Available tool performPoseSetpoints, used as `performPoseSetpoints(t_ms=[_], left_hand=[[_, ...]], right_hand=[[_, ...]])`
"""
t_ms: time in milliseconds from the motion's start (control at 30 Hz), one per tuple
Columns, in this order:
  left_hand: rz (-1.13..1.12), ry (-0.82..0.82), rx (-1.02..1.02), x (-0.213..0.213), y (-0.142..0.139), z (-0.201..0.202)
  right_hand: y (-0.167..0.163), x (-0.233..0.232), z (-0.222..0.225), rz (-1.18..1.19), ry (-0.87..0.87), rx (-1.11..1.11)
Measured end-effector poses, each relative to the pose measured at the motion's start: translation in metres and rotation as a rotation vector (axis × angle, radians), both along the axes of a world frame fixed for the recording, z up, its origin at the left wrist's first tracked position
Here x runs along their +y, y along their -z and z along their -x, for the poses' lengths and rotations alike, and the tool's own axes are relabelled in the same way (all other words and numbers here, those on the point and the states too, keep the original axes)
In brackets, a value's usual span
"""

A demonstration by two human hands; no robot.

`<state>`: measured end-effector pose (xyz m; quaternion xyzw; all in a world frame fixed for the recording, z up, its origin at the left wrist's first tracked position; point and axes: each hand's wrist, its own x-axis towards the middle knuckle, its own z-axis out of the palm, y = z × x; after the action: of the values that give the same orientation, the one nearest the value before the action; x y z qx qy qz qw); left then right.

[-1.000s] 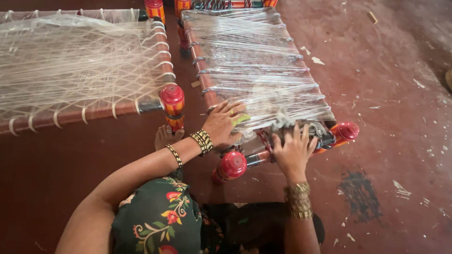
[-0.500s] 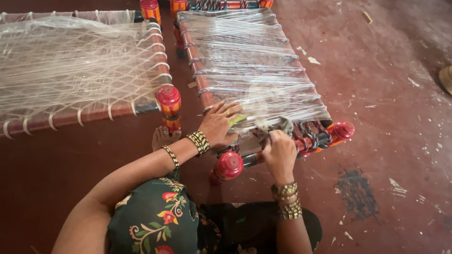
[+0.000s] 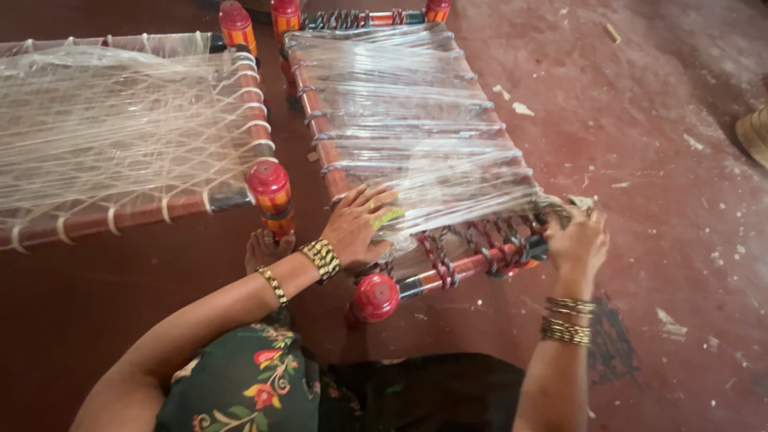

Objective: The person sits on the floor and wipes plastic-wrapped woven cot frames with a cloth, steadying each frame with one hand while rubbing the wrapped surface and edges, moving between frames to cover different sections.

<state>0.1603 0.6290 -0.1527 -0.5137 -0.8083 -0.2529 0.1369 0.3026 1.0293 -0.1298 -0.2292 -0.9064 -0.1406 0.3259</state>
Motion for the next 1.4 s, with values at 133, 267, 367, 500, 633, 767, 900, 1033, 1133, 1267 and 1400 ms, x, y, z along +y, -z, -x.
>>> performPoseSetpoints(t_ms=[133, 267, 367, 500, 633, 767, 900, 1033, 1133, 1267, 1400], left_hand=[[0.028, 0.0, -0.03, 0.0, -0.003, 0.0], [0.034, -0.009, -0.039, 0.002, -0.005, 0.002], [0.048, -0.027, -0.074, 0.004, -0.009, 0.0], [0.149, -0.106, -0.065, 0.011, -0.016, -0.007], [0.235, -0.131, -0.042, 0.008, -0.018, -0.02], [0.045, -0.113, -0.002, -0.018, -0.019, -0.043], [-0.003, 0.049, -0.032, -0.055, -0.031, -0.075], [-0.022, 0.127, -0.246, -0.079, -0.053, -0.087], [0.052, 0.201, -0.192, -0.09, -0.066, -0.072], [0.092, 0.378, -0.191, -0.091, -0.06, -0.062], [0.028, 0.424, -0.135, -0.091, -0.041, -0.069]], right_hand=[[-0.012, 0.053, 0.013, 1.116, -0.049, -0.108], [-0.013, 0.058, 0.027, 0.882, 0.058, -0.16], [-0.009, 0.039, 0.045, 0.542, 0.27, -0.368], [0.0, 0.019, 0.066, 0.209, 0.374, -0.589], [0.013, 0.017, 0.074, 0.1, 0.35, -0.534], [0.029, 0.028, 0.071, 0.016, 0.257, -0.357], [0.035, 0.031, 0.061, -0.058, 0.19, -0.239], [0.031, 0.021, 0.048, -0.054, 0.206, -0.243], [0.026, 0.014, 0.047, 0.005, 0.272, -0.281], [0.027, 0.013, 0.054, 0.094, 0.342, -0.27], [0.032, 0.015, 0.053, 0.051, 0.402, -0.276]])
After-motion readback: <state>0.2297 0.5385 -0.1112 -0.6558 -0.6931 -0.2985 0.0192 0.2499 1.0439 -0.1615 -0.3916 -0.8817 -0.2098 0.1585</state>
